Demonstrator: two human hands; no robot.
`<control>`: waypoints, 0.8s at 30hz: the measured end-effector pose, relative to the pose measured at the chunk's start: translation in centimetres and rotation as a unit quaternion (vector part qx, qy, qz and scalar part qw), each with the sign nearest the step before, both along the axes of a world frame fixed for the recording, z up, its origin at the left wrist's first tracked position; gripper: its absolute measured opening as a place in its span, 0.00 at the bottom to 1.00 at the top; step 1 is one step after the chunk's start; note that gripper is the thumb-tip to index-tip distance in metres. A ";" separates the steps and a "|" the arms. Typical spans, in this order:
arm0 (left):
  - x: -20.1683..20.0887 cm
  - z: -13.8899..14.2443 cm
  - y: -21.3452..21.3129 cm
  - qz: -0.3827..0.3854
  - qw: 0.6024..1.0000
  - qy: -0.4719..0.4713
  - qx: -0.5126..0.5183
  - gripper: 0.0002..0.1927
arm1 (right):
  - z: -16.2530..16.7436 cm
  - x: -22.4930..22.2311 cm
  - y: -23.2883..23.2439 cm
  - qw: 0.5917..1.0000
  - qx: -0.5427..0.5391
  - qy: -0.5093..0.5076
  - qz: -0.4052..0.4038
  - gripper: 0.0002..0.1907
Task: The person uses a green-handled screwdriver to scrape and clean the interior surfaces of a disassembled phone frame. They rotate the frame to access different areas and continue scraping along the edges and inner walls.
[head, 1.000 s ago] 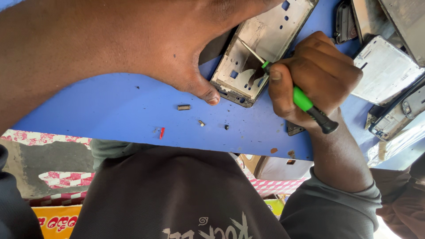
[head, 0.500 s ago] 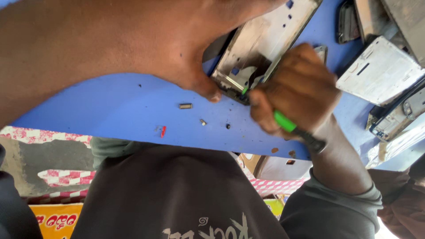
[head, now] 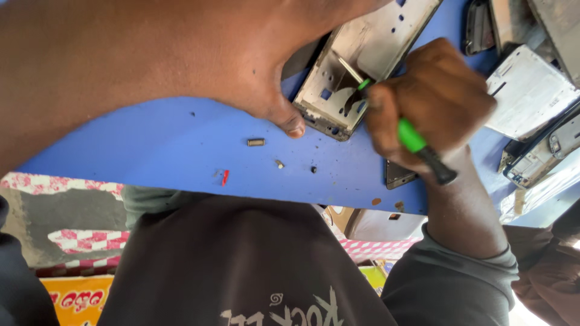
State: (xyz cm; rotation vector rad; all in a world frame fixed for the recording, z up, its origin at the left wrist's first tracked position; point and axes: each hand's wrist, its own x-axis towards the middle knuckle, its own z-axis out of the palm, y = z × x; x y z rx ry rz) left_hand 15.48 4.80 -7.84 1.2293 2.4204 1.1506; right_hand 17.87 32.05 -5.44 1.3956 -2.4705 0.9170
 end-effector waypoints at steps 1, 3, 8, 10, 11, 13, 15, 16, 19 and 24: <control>0.1 -0.2 0.0 0.003 1.000 0.001 -0.018 0.68 | 0.0 -0.1 0.1 1.000 0.008 -0.008 -0.012 0.18; 0.1 -0.6 -0.1 0.013 0.999 -0.007 -0.051 0.68 | 0.1 -0.2 0.3 0.999 0.020 -0.025 -0.024 0.17; 0.2 -1.5 -0.3 0.001 1.000 -0.011 0.022 0.66 | 0.4 0.4 0.3 0.999 0.025 -0.022 -0.009 0.12; 0.1 -1.5 -0.1 0.002 1.000 -0.007 0.014 0.67 | 0.9 0.7 -0.5 0.999 0.035 -0.018 -0.001 0.12; 0.1 -1.4 0.0 -0.005 0.999 -0.025 0.019 0.66 | 1.1 0.8 -0.9 0.999 0.044 -0.008 0.004 0.12; 0.0 -1.1 0.1 -0.005 0.999 -0.029 -0.013 0.67 | 1.6 0.7 -1.8 0.999 0.041 0.010 0.022 0.13; 0.0 -0.9 0.0 -0.003 1.000 -0.006 -0.025 0.67 | 1.9 0.5 -2.3 0.998 0.020 0.030 0.046 0.12; 0.1 -0.9 -0.1 -0.003 1.000 0.000 -0.012 0.66 | 1.9 0.3 -2.4 0.998 0.027 0.036 0.036 0.13; 0.4 -1.2 -0.7 0.000 1.000 -0.004 0.005 0.66 | 1.5 -0.1 -1.9 0.999 0.039 0.019 0.010 0.15; 0.1 -2.2 -0.3 0.006 1.000 0.005 0.018 0.66 | 0.8 0.2 -1.1 0.999 0.016 0.019 0.033 0.15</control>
